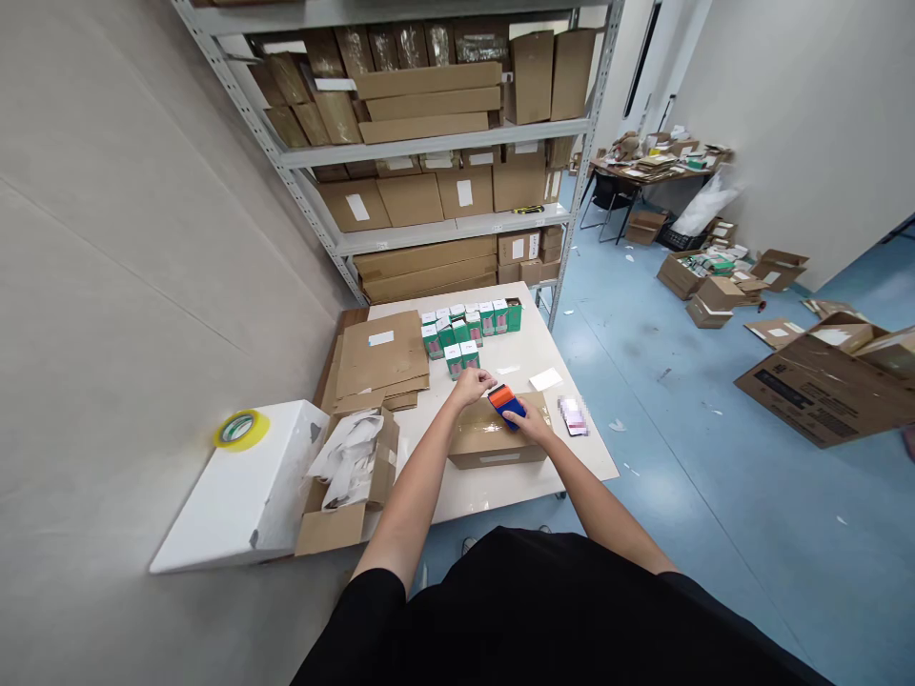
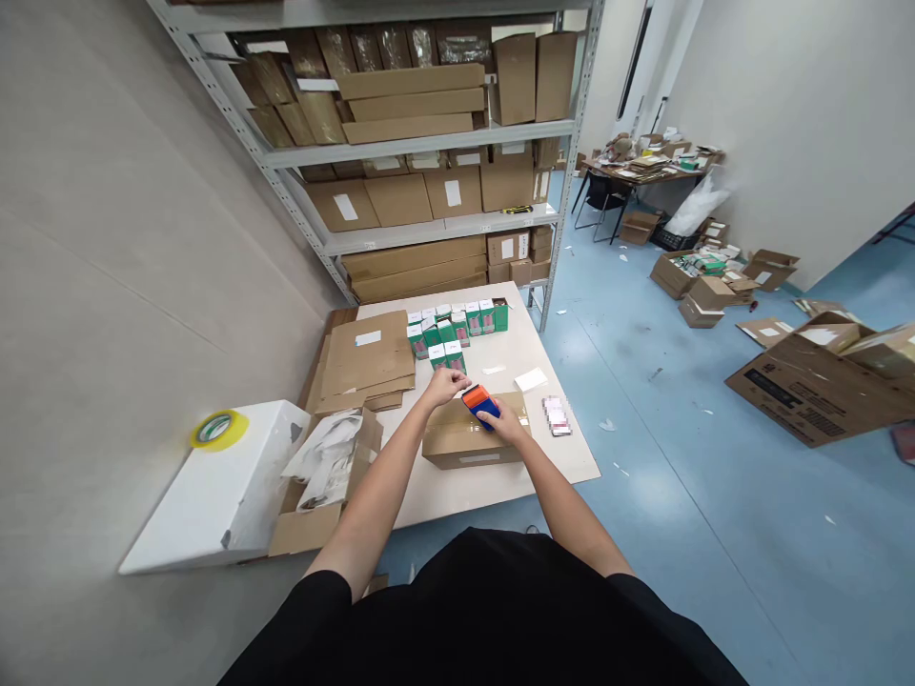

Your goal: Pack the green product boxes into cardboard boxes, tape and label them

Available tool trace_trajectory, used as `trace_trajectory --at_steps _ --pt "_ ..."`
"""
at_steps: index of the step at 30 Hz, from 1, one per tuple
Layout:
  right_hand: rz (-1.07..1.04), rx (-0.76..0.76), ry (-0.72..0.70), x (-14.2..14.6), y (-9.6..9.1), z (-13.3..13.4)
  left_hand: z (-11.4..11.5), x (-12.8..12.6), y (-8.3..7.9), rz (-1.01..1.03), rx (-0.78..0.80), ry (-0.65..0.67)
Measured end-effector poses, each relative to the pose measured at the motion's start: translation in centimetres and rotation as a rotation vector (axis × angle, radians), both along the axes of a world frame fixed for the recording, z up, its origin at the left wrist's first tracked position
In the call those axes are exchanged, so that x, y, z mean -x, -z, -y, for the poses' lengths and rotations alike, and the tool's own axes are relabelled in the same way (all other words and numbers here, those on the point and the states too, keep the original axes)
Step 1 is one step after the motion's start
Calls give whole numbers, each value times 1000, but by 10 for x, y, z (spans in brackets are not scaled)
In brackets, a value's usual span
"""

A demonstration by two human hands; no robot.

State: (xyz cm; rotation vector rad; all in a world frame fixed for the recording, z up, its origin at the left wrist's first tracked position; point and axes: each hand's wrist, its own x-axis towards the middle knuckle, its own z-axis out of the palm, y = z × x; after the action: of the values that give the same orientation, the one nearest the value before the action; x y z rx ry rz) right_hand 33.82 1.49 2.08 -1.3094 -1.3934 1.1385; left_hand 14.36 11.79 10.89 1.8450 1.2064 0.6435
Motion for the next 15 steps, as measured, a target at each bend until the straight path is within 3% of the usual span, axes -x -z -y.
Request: trace_trajectory --at_steps 4,10,15 --pt "-36 31 -60 -11 -11 -6 -3 7 -12 34 -97 -116" --pt "-1 98 -125 -30 -14 0 -18 48 -32 93 -141 -252" --pt "68 109 -166 -33 -29 -11 -8 81 -18 190 -86 -398"
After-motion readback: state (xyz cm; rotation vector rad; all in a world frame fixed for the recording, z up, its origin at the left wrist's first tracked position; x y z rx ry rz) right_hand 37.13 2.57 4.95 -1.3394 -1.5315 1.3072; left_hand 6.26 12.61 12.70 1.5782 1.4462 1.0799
